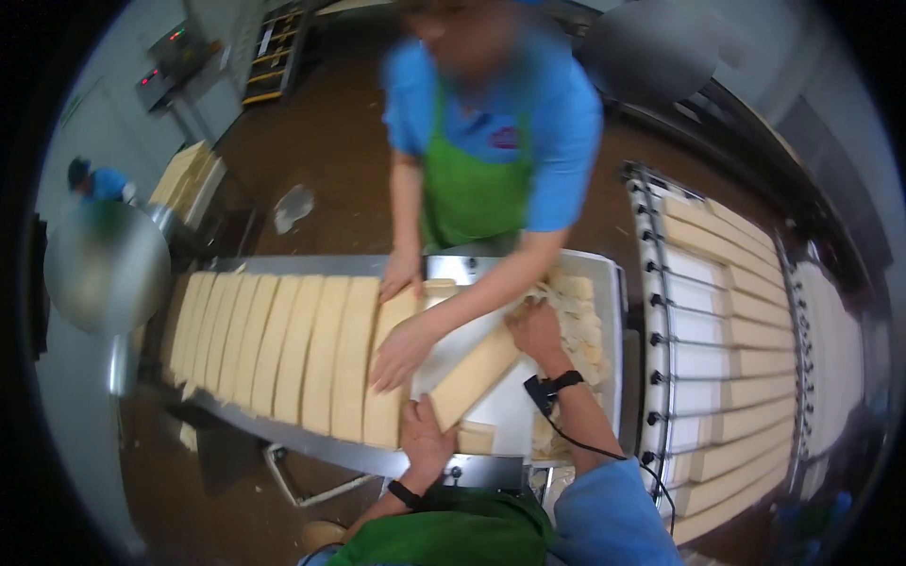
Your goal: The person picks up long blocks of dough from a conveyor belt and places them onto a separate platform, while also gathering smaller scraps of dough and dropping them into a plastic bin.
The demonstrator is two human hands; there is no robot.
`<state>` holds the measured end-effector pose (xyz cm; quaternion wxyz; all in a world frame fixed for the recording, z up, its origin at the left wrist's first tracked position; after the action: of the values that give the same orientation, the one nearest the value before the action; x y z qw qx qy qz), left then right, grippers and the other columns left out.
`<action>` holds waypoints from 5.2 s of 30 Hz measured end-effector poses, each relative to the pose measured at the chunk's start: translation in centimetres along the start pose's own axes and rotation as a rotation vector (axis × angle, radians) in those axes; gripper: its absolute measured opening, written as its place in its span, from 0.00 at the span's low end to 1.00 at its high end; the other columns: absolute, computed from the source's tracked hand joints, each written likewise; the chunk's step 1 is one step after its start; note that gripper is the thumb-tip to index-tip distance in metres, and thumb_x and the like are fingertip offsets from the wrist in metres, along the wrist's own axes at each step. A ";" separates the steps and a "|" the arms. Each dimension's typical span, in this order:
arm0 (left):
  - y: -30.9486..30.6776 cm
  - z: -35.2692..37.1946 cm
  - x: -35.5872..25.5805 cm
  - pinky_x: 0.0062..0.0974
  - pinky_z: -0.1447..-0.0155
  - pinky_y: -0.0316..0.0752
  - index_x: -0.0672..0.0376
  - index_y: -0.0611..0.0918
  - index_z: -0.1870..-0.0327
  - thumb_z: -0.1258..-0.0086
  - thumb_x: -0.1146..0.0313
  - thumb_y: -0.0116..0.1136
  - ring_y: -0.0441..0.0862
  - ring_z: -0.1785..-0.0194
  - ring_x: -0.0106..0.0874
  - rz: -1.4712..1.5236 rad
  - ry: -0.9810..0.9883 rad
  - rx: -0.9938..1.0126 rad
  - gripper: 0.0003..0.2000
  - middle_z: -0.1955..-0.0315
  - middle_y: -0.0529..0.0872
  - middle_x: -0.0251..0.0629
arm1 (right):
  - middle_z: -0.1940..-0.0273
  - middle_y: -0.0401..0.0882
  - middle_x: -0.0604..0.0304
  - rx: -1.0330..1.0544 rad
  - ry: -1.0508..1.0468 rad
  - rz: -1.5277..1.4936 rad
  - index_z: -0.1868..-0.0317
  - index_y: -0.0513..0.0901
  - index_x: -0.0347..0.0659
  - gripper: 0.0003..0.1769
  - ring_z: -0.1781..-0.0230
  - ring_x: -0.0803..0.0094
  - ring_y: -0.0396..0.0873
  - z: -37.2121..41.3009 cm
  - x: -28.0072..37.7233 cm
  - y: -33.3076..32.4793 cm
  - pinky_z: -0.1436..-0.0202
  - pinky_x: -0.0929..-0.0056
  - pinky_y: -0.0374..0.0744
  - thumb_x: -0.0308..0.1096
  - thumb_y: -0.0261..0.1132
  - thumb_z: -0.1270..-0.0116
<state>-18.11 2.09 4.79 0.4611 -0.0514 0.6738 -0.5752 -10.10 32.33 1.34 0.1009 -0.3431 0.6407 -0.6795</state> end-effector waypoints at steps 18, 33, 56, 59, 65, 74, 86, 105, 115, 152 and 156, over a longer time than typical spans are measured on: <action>7.8 0.0 -18.6 0.48 0.32 0.64 0.59 0.72 0.34 0.50 0.70 0.72 0.69 0.36 0.54 0.097 0.476 -0.216 0.37 0.40 0.71 0.54 | 0.52 0.73 0.42 -0.774 0.312 -0.207 0.41 0.72 0.31 0.31 0.49 0.44 0.72 17.0 -16.3 -18.2 0.44 0.50 0.73 0.44 0.68 0.37; 19.1 -2.0 -43.9 0.44 0.42 0.74 0.55 0.69 0.30 0.39 0.59 0.71 0.76 0.44 0.53 0.212 0.784 0.271 0.35 0.43 0.71 0.51 | 0.42 0.75 0.38 -0.244 0.902 0.239 0.39 0.74 0.30 0.37 0.37 0.43 0.71 18.9 -42.8 -23.7 0.33 0.39 0.63 0.56 0.64 0.34; 14.9 -3.1 -29.6 0.42 0.33 0.69 0.60 0.73 0.34 0.38 0.83 0.56 0.70 0.35 0.57 0.552 0.457 0.004 0.27 0.36 0.68 0.57 | 0.23 0.58 0.50 -0.214 0.414 0.504 0.20 0.54 0.59 0.41 0.21 0.49 0.51 16.2 -25.9 -19.6 0.26 0.25 0.43 0.45 0.60 0.30; 11.3 -3.0 -21.7 0.43 0.31 0.68 0.59 0.71 0.32 0.38 0.82 0.58 0.68 0.33 0.59 0.438 0.400 -0.024 0.29 0.34 0.64 0.59 | 0.23 0.58 0.52 -0.171 0.497 0.383 0.20 0.52 0.61 0.46 0.21 0.52 0.51 15.9 -27.3 -18.3 0.28 0.22 0.44 0.49 0.65 0.34; 1.0 0.6 -6.9 0.46 0.31 0.65 0.60 0.76 0.37 0.36 0.80 0.59 0.67 0.34 0.54 0.168 0.260 -0.348 0.24 0.36 0.68 0.55 | 0.23 0.58 0.51 -0.054 0.647 0.580 0.19 0.50 0.61 0.50 0.22 0.49 0.54 15.2 -28.2 -17.5 0.31 0.20 0.53 0.49 0.67 0.36; -2.8 5.5 6.1 0.49 0.35 0.66 0.70 0.65 0.32 0.40 0.63 0.70 0.68 0.41 0.57 0.080 -0.390 -0.441 0.38 0.44 0.65 0.63 | 0.37 0.71 0.43 -0.231 0.006 -0.026 0.32 0.70 0.38 0.32 0.36 0.45 0.69 5.2 -9.2 -10.7 0.31 0.51 0.67 0.27 0.64 0.38; -1.6 3.1 5.3 0.46 0.40 0.72 0.70 0.63 0.33 0.45 0.66 0.75 0.72 0.43 0.58 0.233 -0.425 -0.279 0.41 0.43 0.64 0.58 | 0.48 0.72 0.51 0.041 -0.467 0.056 0.43 0.78 0.38 0.27 0.42 0.57 0.68 -6.0 20.2 7.3 0.40 0.50 0.63 0.42 0.70 0.40; -0.9 -0.9 2.7 0.47 0.39 0.72 0.52 0.66 0.28 0.51 0.58 0.78 0.73 0.38 0.55 -0.020 -0.046 0.048 0.46 0.38 0.68 0.59 | 0.50 0.78 0.38 -0.168 -0.017 -0.396 0.46 0.77 0.30 0.30 0.50 0.42 0.77 2.7 -0.9 -0.9 0.44 0.54 0.75 0.45 0.71 0.40; 2.5 0.0 -2.9 0.48 0.38 0.69 0.56 0.73 0.35 0.53 0.67 0.74 0.72 0.39 0.54 0.029 0.099 -0.119 0.38 0.42 0.72 0.53 | 0.50 0.76 0.40 -0.421 0.183 -0.365 0.40 0.74 0.32 0.32 0.48 0.43 0.74 12.9 -4.1 -6.5 0.43 0.51 0.73 0.44 0.69 0.39; 20.1 4.8 -40.9 0.45 0.44 0.74 0.56 0.69 0.32 0.35 0.68 0.65 0.78 0.48 0.48 0.332 0.527 0.327 0.30 0.46 0.72 0.50 | 0.31 0.64 0.36 -0.604 0.697 0.051 0.29 0.67 0.33 0.37 0.25 0.42 0.57 27.1 -29.2 -21.2 0.25 0.33 0.46 0.50 0.63 0.30; 20.8 3.9 -39.8 0.38 0.46 0.76 0.54 0.75 0.38 0.34 0.74 0.60 0.80 0.49 0.44 0.429 0.493 0.335 0.22 0.54 0.78 0.45 | 0.29 0.60 0.36 -0.585 0.436 -0.297 0.27 0.65 0.35 0.37 0.24 0.39 0.53 26.7 -26.0 -19.7 0.26 0.31 0.45 0.47 0.63 0.30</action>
<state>16.81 30.01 10.43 0.3972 0.3073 0.6566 -0.5628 31.14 29.10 9.60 -0.2391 -0.2937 0.7572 -0.5322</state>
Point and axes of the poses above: each hand's wrist, its own z-axis away from the middle knuckle, its own y-axis out of the palm, x = y × z, the point moved 5 cm from there along -z, towards the middle knuckle
